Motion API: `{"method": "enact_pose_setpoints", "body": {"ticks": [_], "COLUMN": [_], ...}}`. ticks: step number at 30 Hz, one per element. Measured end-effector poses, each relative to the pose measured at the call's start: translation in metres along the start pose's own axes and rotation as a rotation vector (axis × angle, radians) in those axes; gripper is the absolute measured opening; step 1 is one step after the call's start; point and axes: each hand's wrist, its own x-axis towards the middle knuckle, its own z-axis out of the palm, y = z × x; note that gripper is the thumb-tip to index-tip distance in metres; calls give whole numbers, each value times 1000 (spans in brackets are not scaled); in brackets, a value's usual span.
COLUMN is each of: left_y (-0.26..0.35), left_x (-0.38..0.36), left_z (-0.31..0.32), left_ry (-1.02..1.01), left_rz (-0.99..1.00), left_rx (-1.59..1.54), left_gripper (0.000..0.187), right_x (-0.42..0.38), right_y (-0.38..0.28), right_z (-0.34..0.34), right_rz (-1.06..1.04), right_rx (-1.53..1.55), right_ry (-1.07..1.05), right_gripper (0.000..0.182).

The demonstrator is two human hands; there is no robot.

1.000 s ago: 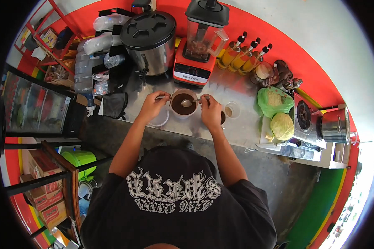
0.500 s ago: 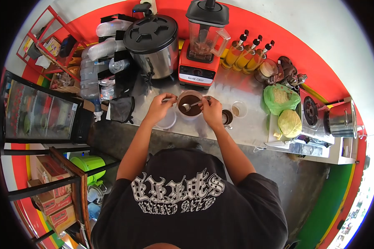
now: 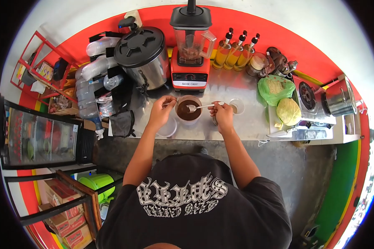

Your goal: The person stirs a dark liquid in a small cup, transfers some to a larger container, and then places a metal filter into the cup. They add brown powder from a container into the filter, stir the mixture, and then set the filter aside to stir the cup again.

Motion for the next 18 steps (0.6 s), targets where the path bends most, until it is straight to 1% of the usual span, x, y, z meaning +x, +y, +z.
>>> {"method": "enact_pose_setpoints", "body": {"ticks": [2,4,5,7,8,10,11,13,16,18], "left_y": [0,7,10,20,12,2,-3,4,29,21], "left_x": [5,9,9,7,10,16,18,17,8,11], "left_z": [6,14,19,31,40,53,58,64,71,78], "left_ry": [-27,-56,-74,-68,-105,-137,-157,-182,-247,-245], "left_rz": [5,52,51,84,74,159,151,280,261,287], "left_rx": [-24,32,26,-61,-76,-99,-108,83,148,158], "left_gripper": [19,18,18,17,17,15,15,13,13,14], "right_x": [-4,-12,-16,-26,-34,-45,-52,-63,-70,-70], "right_y": [-3,-8,-12,-21,-21,-26,-26,-28,-24,-21], "right_z": [-10,-20,-26,-39,-53,-69,-77,-85,-100,-105], "right_rz": [11,8,6,8,9,-97,-115,-119,-138,-163], "right_rx": [60,158,159,214,213,207,203,174,124,49], "right_ry": [24,70,89,147,188,290,334,401,462,499], "right_gripper": [18,18,18,18,18,19,19,19,20,22]}}
